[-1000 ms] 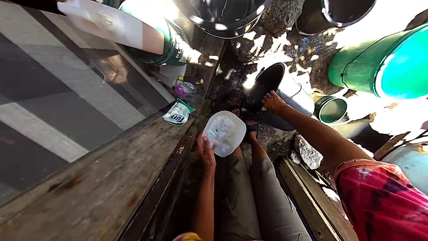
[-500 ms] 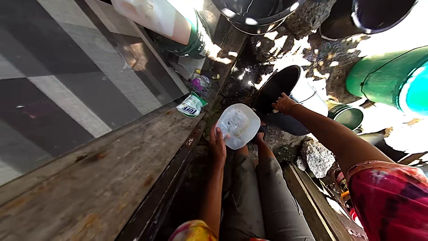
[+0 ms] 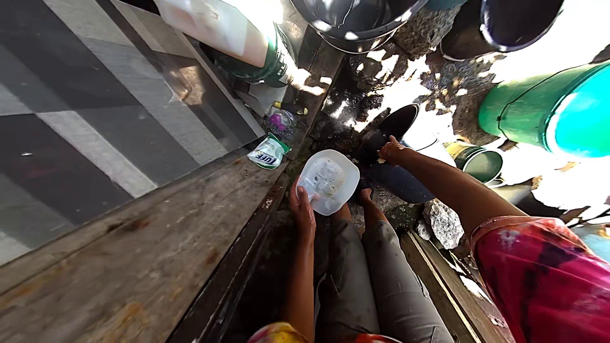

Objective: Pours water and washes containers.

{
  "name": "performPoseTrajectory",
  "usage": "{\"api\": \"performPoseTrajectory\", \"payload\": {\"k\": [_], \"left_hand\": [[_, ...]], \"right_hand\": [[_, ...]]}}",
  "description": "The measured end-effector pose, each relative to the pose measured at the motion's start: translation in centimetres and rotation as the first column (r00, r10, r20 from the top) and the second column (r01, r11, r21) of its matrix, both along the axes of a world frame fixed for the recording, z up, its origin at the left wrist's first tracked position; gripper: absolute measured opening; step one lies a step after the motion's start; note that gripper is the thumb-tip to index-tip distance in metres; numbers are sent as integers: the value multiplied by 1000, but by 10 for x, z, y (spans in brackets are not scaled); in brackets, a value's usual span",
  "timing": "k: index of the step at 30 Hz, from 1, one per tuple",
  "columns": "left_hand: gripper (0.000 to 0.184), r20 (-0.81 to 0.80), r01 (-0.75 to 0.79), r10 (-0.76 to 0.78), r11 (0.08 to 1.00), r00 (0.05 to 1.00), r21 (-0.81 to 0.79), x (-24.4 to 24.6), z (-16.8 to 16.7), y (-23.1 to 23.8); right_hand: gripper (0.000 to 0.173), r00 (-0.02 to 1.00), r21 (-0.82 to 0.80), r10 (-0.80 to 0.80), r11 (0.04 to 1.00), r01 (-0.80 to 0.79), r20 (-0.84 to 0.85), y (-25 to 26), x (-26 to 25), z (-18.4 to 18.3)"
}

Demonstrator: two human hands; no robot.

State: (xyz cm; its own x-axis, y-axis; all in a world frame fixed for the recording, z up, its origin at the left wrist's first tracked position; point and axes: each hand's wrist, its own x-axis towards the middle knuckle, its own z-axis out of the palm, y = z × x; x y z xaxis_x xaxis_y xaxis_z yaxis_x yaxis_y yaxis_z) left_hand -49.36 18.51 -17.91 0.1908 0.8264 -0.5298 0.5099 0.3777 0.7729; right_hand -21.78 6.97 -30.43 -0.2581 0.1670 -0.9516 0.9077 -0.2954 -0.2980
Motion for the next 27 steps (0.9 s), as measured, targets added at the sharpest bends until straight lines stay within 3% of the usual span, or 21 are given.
{"api": "performPoseTrajectory", "payload": {"k": [10, 13, 16, 21, 23, 25, 27], "left_hand": [[39, 24, 36, -37, 998, 999, 45, 15, 20, 5], [40, 18, 57, -58, 998, 998, 41, 25, 29, 8], [41, -5, 73, -73, 997, 997, 15, 36, 38, 8], [42, -3, 164, -164, 986, 986, 21, 63, 48, 3], [42, 12, 213, -214, 976, 977, 43, 69, 46, 0], [41, 25, 256, -258, 965, 966, 51, 76, 44, -4], [42, 40, 306, -308, 951, 951, 48, 82, 43, -9]], "right_hand": [[47, 997, -101, -60, 993, 64, 43, -64, 11, 29], [50, 984, -74, -163, 983, 168, 67, -88, 22, 49], [41, 936, 119, -337, 938, 326, 99, -128, 28, 70], [44, 768, 466, -618, 737, 489, 170, -176, 37, 127], [42, 682, 577, -704, 646, 499, 198, -189, 31, 131], [30, 610, 688, -770, 547, 477, 188, -196, 22, 127], [21, 558, 715, -808, 503, 485, 190, -195, 14, 123]]}}
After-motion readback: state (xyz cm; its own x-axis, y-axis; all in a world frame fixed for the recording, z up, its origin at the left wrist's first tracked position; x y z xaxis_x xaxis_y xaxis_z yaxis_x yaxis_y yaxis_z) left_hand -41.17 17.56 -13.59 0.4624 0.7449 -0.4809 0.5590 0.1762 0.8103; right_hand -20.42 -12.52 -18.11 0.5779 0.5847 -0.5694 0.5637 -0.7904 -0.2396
